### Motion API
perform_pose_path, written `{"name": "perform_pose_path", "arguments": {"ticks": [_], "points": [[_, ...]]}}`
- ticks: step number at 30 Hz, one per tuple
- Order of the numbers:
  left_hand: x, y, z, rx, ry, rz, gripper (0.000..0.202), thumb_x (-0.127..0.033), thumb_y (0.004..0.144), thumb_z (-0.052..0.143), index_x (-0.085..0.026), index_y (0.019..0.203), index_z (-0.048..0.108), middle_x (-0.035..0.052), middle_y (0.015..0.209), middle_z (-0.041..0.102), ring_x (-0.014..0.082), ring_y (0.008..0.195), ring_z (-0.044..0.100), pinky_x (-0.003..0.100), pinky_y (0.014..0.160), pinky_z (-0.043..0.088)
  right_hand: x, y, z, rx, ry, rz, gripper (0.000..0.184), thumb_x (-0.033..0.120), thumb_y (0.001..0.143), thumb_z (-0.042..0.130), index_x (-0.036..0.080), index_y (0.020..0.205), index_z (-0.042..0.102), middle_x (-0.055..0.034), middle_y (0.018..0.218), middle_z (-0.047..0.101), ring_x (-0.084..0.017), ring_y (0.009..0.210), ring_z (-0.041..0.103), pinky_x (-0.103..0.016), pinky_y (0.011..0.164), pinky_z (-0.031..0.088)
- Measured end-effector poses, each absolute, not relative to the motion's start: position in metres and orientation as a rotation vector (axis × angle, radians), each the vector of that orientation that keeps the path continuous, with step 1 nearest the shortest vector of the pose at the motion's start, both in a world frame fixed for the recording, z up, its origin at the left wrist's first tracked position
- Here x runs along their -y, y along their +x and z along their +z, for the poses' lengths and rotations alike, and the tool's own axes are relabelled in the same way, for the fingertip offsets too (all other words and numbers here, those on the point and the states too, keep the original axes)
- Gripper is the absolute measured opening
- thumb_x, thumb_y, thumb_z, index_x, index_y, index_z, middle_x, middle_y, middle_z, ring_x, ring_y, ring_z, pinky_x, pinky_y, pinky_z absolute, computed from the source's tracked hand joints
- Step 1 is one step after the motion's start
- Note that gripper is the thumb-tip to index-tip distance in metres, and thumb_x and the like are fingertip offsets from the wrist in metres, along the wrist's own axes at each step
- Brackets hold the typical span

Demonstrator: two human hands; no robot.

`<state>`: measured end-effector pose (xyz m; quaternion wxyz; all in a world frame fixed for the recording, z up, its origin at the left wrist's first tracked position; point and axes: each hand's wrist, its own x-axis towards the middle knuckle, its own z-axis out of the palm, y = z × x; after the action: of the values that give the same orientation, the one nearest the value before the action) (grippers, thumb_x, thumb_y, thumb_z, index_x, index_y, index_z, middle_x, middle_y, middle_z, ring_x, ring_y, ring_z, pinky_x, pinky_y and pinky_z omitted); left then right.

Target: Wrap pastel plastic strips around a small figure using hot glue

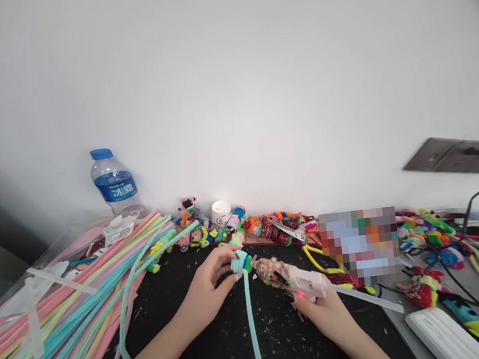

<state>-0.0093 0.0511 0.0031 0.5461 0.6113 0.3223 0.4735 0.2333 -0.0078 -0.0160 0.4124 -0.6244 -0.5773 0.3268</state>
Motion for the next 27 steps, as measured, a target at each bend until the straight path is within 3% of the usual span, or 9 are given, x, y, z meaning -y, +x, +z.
{"name": "perform_pose_path", "arguments": {"ticks": [5, 15, 27], "points": [[-0.051, -0.01, 0.001, -0.788, 1.566, 1.142, 0.018, -0.011, 0.079, 0.053, -0.023, 0.092, 0.054, 0.0069, 0.123, 0.051, 0.0229, 0.112, 0.052, 0.036, 0.093, 0.046, 0.008, 0.229, -0.009, 1.514, -1.57, 0.804, 0.038, 0.036, 0.065, 0.07, 0.014, 0.095, 0.069, -0.0118, 0.094, 0.066, -0.028, 0.084, 0.063, -0.043, 0.078, 0.051], [-0.05, -0.011, 0.002, -0.841, 1.714, 1.121, 0.023, -0.006, 0.08, 0.049, -0.024, 0.094, 0.054, 0.0046, 0.122, 0.051, 0.0202, 0.116, 0.048, 0.032, 0.094, 0.046, 0.006, 0.218, 0.012, 1.664, -1.55, 0.795, 0.024, 0.034, 0.07, 0.06, 0.014, 0.079, 0.07, -0.0062, 0.073, 0.064, -0.021, 0.066, 0.059, -0.032, 0.062, 0.05], [-0.051, -0.011, 0.001, -0.842, 1.744, 1.124, 0.023, -0.005, 0.079, 0.049, -0.024, 0.093, 0.054, 0.0051, 0.121, 0.051, 0.0202, 0.115, 0.049, 0.031, 0.093, 0.047, 0.005, 0.216, 0.015, 1.775, -1.43, 0.787, 0.023, 0.031, 0.077, 0.056, 0.015, 0.083, 0.071, -0.0048, 0.072, 0.067, -0.019, 0.064, 0.058, -0.028, 0.06, 0.049]]}}
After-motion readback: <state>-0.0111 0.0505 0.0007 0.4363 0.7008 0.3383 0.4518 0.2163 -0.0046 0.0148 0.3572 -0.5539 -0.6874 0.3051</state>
